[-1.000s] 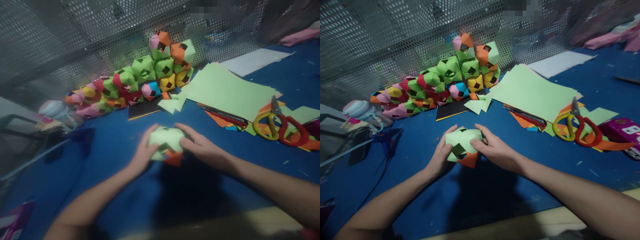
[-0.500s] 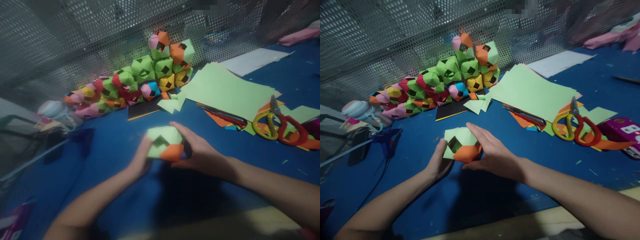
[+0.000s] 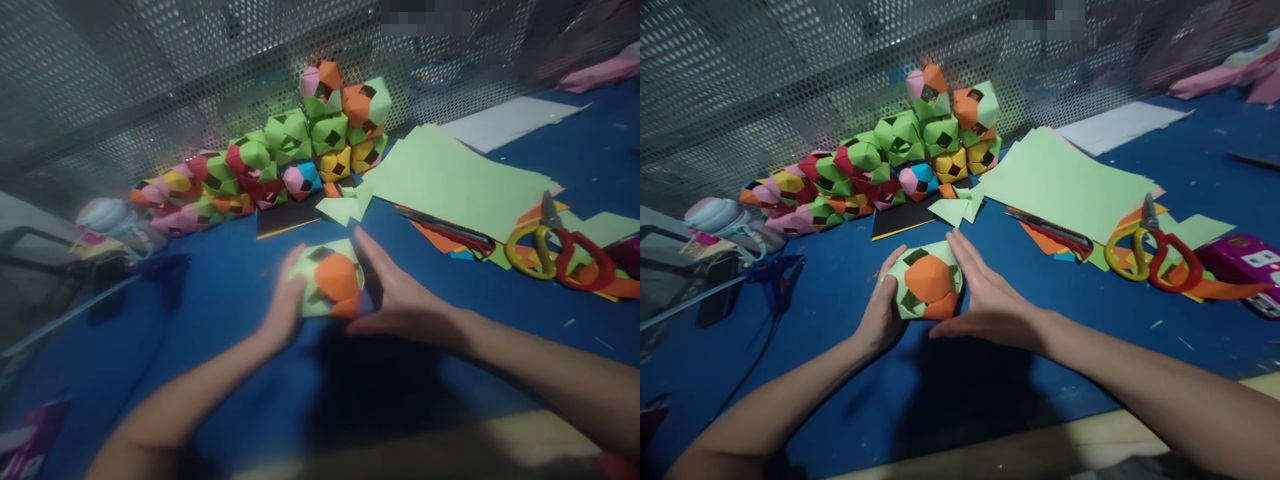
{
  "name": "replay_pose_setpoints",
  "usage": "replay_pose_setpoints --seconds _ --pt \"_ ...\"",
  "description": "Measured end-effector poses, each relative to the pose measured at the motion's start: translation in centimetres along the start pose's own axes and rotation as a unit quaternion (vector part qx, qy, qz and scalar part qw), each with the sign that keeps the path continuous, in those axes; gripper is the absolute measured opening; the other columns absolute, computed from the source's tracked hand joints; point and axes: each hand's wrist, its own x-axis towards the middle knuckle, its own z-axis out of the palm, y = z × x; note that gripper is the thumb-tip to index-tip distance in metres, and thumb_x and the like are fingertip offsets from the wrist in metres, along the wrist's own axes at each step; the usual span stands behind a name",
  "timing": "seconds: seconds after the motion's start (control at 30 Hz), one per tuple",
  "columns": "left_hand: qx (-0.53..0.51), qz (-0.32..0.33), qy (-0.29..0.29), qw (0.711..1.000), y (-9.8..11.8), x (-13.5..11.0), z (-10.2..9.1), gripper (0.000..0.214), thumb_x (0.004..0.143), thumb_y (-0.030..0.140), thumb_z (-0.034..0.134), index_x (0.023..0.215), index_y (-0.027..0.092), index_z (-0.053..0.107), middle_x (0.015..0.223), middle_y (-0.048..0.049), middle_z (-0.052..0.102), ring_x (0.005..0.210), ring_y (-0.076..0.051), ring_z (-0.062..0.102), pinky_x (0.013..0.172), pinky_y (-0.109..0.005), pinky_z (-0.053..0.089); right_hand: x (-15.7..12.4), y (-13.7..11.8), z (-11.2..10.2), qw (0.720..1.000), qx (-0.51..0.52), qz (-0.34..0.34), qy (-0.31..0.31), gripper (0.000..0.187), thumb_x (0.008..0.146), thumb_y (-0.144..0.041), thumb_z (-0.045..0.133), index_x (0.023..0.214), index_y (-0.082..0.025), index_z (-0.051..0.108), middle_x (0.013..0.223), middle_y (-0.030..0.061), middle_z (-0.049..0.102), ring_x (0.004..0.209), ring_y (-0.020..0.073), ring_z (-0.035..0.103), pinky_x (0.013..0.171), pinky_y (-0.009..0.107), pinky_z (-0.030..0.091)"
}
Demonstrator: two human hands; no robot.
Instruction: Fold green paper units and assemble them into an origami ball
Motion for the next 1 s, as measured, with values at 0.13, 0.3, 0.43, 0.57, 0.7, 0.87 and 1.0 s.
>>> replay_pose_setpoints --seconds 0.13,0.3,0.43,0.57,0.7,0.87,1.0 --pt "-0.025 -0.045 -0.018 0.999 0.1 -0.1 0.4 0.064 0.078 0.055 0.057 0.132 0.025 0.041 0.134 -0.0113 0.048 0.110 -0.029 0.055 0.087 -0.042 0.050 -0.1 0.1 0.2 0.991 -0.113 -0.059 -0.039 0.115 0.055 -0.047 0.081 0.147 -0.031 0.014 0.156 0.0067 0.002 0.141 0.0344 0.008 0.109 0.054 0.027" --pt "-0.011 -0.031 -0.058 0.998 -0.3 -0.3 0.0 0.072 0.077 0.061 0.054 0.137 0.027 0.034 0.140 -0.0124 0.041 0.121 -0.033 0.048 0.094 -0.047 0.046 -0.1 0.2 0.4 0.991 -0.107 -0.082 -0.011 0.108 0.058 -0.050 0.079 0.146 -0.024 0.023 0.153 0.0115 0.021 0.140 0.0326 0.018 0.111 0.050 0.027" --pt "0.085 0.072 -0.079 0.991 0.1 -0.5 -0.1 0.096 0.064 0.064 0.065 0.142 0.028 0.022 0.152 -0.0120 0.021 0.136 -0.034 0.026 0.109 -0.048 0.029 0.0 -0.3 0.2 0.997 -0.070 -0.031 0.017 0.106 0.059 -0.054 0.076 0.146 -0.023 0.022 0.151 0.0114 0.025 0.138 0.0318 0.023 0.112 0.047 0.028" --pt "0.190 0.107 -0.078 0.973 0.7 -0.5 0.1 0.105 0.058 0.056 0.074 0.142 0.026 0.019 0.152 -0.0151 0.018 0.137 -0.035 0.024 0.111 -0.050 0.024 0.1 -0.8 -0.1 0.999 -0.033 0.031 0.017 0.105 0.060 -0.055 0.075 0.145 -0.023 0.023 0.151 0.0107 0.026 0.136 0.0311 0.028 0.111 0.046 0.029" --pt "0.228 0.097 -0.011 0.969 0.6 -0.2 0.0 0.090 0.063 0.056 0.071 0.137 0.024 0.030 0.144 -0.0150 0.032 0.131 -0.034 0.033 0.109 -0.052 0.025 0.1 -0.9 -0.2 0.999 -0.020 0.047 -0.007 0.110 0.059 -0.054 0.076 0.147 -0.024 0.017 0.152 0.0100 0.023 0.138 0.0307 0.024 0.113 0.046 0.025" --pt "0.249 0.086 0.016 0.964 0.5 -0.3 -0.2 0.091 0.062 0.059 0.069 0.137 0.024 0.032 0.143 -0.0141 0.033 0.131 -0.035 0.031 0.109 -0.052 0.023 0.2 -0.5 -0.3 1.000 -0.017 0.012 0.007 0.105 0.060 -0.050 0.077 0.146 -0.030 0.020 0.152 0.0069 0.024 0.139 0.0306 0.022 0.113 0.046 0.023" --pt "0.222 0.088 -0.047 0.970 0.7 -0.3 -0.4 0.101 0.058 0.059 0.072 0.141 0.026 0.024 0.147 -0.0144 0.028 0.132 -0.036 0.030 0.108 -0.052 0.025 0.5 -0.6 -0.3 0.994 0.095 0.050 0.016 0.096 0.064 -0.044 0.076 0.144 -0.027 0.026 0.147 0.0090 0.034 0.134 0.0292 0.033 0.110 0.046 0.030"
